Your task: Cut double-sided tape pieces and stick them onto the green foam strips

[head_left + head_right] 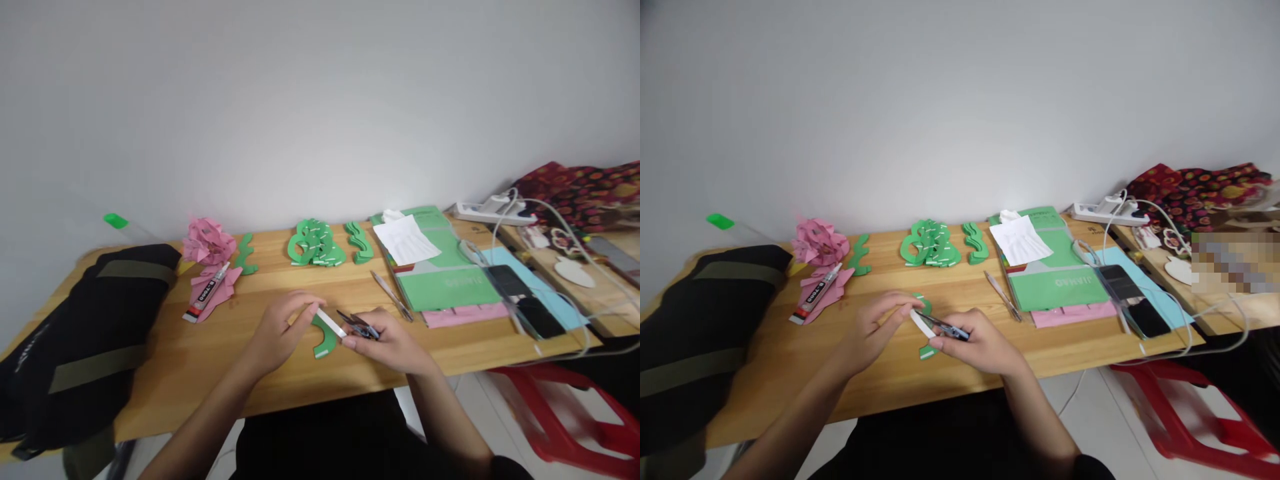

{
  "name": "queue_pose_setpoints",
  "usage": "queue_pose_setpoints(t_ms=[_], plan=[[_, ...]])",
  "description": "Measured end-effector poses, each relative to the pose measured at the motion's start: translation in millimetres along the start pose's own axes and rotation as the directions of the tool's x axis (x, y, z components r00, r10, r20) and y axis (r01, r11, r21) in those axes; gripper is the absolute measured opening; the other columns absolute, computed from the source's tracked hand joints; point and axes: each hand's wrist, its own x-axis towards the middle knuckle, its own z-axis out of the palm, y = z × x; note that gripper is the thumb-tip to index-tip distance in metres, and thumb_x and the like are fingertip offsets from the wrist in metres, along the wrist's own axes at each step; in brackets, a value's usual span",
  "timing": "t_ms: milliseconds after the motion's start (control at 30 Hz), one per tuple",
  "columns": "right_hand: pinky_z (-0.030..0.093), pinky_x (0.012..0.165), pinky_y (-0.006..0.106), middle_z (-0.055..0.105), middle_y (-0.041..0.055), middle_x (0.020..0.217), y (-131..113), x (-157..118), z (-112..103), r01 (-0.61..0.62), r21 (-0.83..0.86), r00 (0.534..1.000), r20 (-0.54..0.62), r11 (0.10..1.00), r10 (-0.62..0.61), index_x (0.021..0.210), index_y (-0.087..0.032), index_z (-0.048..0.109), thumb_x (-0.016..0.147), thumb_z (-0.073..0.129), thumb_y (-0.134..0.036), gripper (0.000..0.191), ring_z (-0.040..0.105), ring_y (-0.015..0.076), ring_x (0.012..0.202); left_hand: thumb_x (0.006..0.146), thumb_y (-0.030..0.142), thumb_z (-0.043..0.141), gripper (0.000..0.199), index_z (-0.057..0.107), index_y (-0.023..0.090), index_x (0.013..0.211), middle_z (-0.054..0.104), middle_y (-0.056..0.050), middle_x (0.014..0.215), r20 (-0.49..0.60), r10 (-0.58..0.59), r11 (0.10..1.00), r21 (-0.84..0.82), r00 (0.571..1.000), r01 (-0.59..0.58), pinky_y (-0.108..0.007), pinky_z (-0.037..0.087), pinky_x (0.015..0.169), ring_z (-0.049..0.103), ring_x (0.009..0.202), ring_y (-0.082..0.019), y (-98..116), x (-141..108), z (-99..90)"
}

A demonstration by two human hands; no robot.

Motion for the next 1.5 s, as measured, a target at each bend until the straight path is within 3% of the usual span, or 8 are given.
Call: queue_pose_setpoints(t_ms=[100,200,367,467,833,1267,1400,1500], plan=[[0.031,0.049,0.023,0.041,-0.0032,0.056,1,-1,-3,-0.023,0.055,1.0,0.009,0.998,0.023,0.07,-0.016,0.067,0.083,0.064,-0.049,0.036,0.035,0.0103,0.054,0.081,0.032,0.066,0.014,0.075,0.023,0.075,0.073,-0.002,0.076,0.058,-0.156,0.967,-0.195,0.986,0.164,-0.03,0.049,0.073,0.065,0.076,-0.02,-2,-1,-0.7],[0.031,0.048,0.023,0.045,-0.0024,0.057,3,-1,-4,-0.049,0.121,0.998,-0.041,0.991,0.055,0.071,-0.017,0.068,0.08,0.066,-0.055,0.039,0.037,0.0103,0.054,0.079,0.039,0.069,0.022,0.072,0.019,0.069,0.066,-0.002,0.062,0.144,-0.248,0.851,-0.44,0.958,0.287,-0.027,0.047,0.061,0.06,0.061,-0.016,-4,-3,-0.8],[0.02,0.04,0.02,0.036,-0.0086,0.048,12,1,-3,-0.126,0.319,0.983,-0.086,0.939,0.161,0.082,-0.016,0.068,0.079,0.067,-0.058,0.043,0.027,0.0061,0.042,0.077,0.041,0.073,0.025,0.072,0.016,0.082,0.067,-0.003,0.063,0.318,-0.244,0.665,-0.633,0.916,0.397,-0.025,0.048,0.057,0.06,0.054,-0.013,-4,-7,-1.2],[0.015,0.037,0.02,0.03,-0.0121,0.045,20,3,-3,-0.146,0.449,0.973,-0.094,0.882,0.209,0.083,-0.015,0.063,0.077,0.069,-0.059,0.044,0.021,0.0045,0.038,0.078,0.039,0.073,0.023,0.074,0.018,0.089,0.071,-0.006,0.072,0.339,-0.211,0.628,-0.671,0.917,0.393,-0.027,0.051,0.061,0.065,0.059,-0.015,-2,-9,-0.4],[0.013,0.033,0.016,0.026,-0.0142,0.043,26,9,-1,-0.166,0.615,0.959,-0.082,0.771,0.271,0.08,-0.017,0.06,0.075,0.073,-0.056,0.041,0.016,0.0031,0.036,0.08,0.03,0.072,0.02,0.073,0.018,0.096,0.076,-0.008,0.086,0.318,-0.115,0.64,-0.701,0.941,0.315,-0.028,0.052,0.065,0.07,0.07,-0.018,10,-5,3.7],[0.011,0.031,0.015,0.027,-0.014,0.042,31,17,4,-0.227,0.682,0.93,-0.06,0.695,0.362,0.076,-0.019,0.058,0.071,0.075,-0.058,0.043,0.014,0.0022,0.033,0.089,0.02,0.064,0.03,0.054,0.021,0.118,0.078,-0.008,0.099,0.414,-0.005,0.657,-0.685,0.91,0.315,-0.033,0.056,0.074,0.075,0.071,-0.018,11,-2,1.6],[0.01,0.033,0.018,0.029,-0.0121,0.045,32,16,-3,-0.135,0.614,0.897,-0.259,0.778,0.359,0.086,-0.019,0.061,0.079,0.054,-0.076,0.057,0.012,0.0042,0.035,0.086,0.024,0.069,0.036,0.049,0.02,0.116,0.078,-0.009,0.097,0.41,-0.079,0.67,-0.653,0.909,0.353,-0.028,0.055,0.062,0.074,0.065,-0.018,17,3,0.8],[0.013,0.037,0.022,0.028,-0.0092,0.044,23,8,-16,-0.12,0.394,0.852,-0.431,0.911,0.298,0.081,-0.016,0.066,0.083,0.043,-0.077,0.065,0.017,0.0066,0.038,0.083,0.027,0.073,0.042,0.046,0.02,0.115,0.078,-0.011,0.096,0.382,-0.17,0.68,-0.621,0.908,0.389,-0.027,0.054,0.057,0.074,0.064,-0.019,21,6,-0.7]])
